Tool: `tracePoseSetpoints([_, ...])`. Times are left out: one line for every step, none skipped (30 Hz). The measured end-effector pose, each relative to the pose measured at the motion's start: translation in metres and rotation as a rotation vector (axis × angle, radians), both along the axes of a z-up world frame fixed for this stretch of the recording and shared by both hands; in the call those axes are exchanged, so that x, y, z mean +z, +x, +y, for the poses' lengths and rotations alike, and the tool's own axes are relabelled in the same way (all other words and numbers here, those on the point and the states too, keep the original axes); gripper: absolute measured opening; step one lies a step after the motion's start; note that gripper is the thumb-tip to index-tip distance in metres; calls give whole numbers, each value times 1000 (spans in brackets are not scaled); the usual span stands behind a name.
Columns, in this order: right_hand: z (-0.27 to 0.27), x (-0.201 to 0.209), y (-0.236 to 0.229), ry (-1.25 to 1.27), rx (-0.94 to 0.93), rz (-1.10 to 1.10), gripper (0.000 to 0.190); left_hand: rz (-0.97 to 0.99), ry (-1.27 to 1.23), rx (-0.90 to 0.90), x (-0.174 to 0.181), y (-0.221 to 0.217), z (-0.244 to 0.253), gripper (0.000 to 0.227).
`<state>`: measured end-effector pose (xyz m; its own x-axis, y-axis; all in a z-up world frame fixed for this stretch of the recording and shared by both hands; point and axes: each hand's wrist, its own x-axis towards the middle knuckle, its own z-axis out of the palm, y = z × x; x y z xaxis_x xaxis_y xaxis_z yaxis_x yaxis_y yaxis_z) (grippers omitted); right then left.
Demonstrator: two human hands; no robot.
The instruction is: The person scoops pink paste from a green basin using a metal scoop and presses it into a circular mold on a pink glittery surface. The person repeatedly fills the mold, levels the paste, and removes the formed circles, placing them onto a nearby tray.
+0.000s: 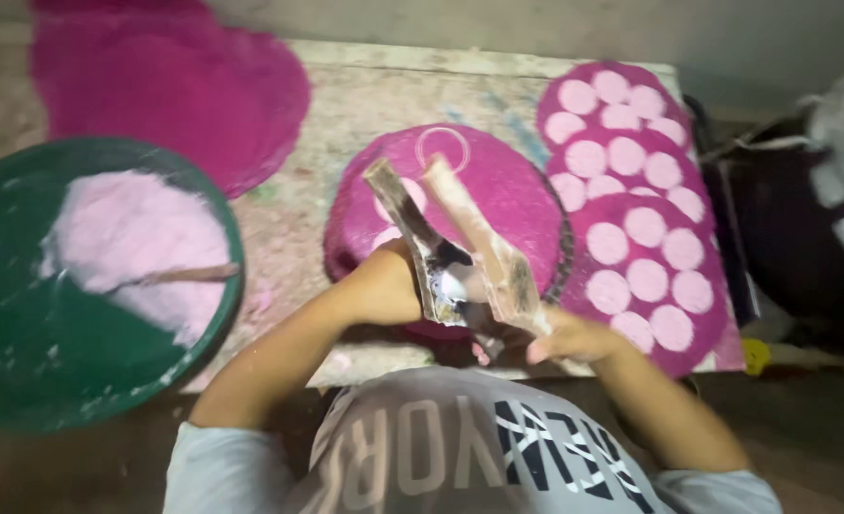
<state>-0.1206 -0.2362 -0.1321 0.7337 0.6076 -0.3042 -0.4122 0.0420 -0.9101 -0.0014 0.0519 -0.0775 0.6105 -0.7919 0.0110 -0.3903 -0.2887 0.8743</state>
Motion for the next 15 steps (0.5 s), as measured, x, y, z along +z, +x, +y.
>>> tracePoseSetpoints([-7, -14, -11, 0, -73, -33, 118, 136, 24, -92, -9, 13, -5, 65])
tracePoseSetpoints([-8, -28, -21, 0, -143, -69, 115, 267, 53, -179, -20, 31, -9, 66])
tracePoseSetpoints([-10, -39, -28, 0, -212, -105, 112, 398, 86, -267, -34, 54, -13, 67])
tracePoseSetpoints([-9, -49, -38, -24, -280, -125, 110, 452, -6, -216, -51, 84, -14, 72])
tracePoseSetpoints([-8, -56, -48, -49, -348, -145, 108, 506, -98, -165, -70, 119, -15, 78])
tracePoseSetpoints([-4, -61, -54, -70, -417, -170, 106, 558, -275, 60, -91, 150, -15, 74])
tracePoseSetpoints([1, -63, -61, -57, -466, -192, 104, 91, -60, 294, -115, 177, -11, 73])
tracePoseSetpoints([6, -63, -63, -47, -516, -221, 103, -396, 138, 506, -140, 201, -7, 75])
tracePoseSetpoints([11, -61, -64, -37, -565, -251, 101, -200, 166, 559, -164, 220, 3, 75])
tracePoseSetpoints([15, -59, -65, -29, -597, -230, 99, 2, 199, 608, -188, 233, 8, 75])
tracePoseSetpoints([19, -57, -66, -20, -629, -210, 97, 191, 213, 569, -210, 241, 12, 61])
tracePoseSetpoints([22, -55, -67, -10, -656, -184, 95, 382, 232, 528, -229, 241, 20, 52])
tracePoseSetpoints([26, -55, -67, 2, -674, -215, 94, 458, 129, 533, -245, 239, 25, 53])
tracePoseSetpoints([28, -55, -68, 13, -684, -244, 92, 538, 25, 546, -255, 230, 33, 54])
tracePoseSetpoints([31, -57, -68, 25, -695, -272, 91, 617, -79, 558, -261, 218, 40, 56])
